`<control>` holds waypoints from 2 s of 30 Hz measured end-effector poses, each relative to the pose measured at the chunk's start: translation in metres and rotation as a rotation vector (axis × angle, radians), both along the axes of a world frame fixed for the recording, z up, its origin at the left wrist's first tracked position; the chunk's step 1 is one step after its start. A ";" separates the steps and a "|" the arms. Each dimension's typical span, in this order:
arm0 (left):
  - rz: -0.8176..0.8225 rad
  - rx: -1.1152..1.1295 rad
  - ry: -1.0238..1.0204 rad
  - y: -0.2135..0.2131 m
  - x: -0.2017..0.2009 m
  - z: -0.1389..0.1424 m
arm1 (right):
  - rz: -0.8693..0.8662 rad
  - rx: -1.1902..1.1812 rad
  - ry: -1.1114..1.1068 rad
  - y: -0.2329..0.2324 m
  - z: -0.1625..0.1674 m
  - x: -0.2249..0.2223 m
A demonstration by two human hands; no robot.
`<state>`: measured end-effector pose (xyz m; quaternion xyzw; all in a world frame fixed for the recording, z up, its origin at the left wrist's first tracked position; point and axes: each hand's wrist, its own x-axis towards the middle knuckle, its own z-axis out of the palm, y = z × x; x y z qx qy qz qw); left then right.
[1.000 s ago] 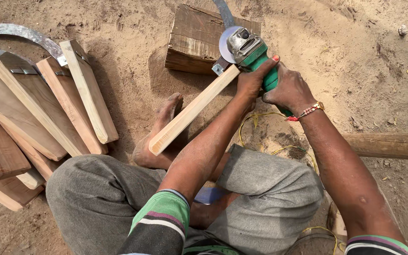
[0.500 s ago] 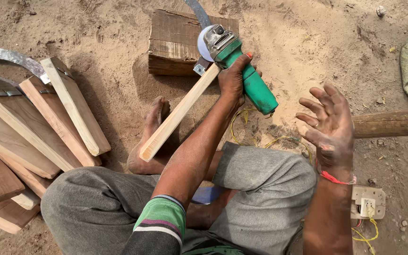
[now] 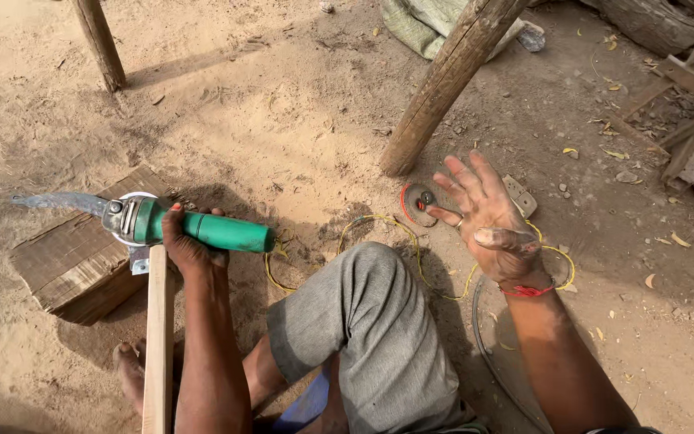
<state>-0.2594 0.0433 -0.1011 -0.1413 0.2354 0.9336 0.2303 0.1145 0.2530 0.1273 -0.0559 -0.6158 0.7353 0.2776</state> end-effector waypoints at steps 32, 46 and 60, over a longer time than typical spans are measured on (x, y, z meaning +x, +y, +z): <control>-0.078 -0.092 0.076 -0.010 0.015 0.010 | 0.346 -0.479 0.015 -0.024 -0.040 -0.041; -0.093 -0.069 0.112 -0.012 0.020 0.018 | 0.000 0.518 -0.614 -0.004 -0.123 -0.020; -0.063 -0.089 0.130 -0.010 0.024 0.018 | 0.085 0.343 -0.638 0.001 -0.179 -0.009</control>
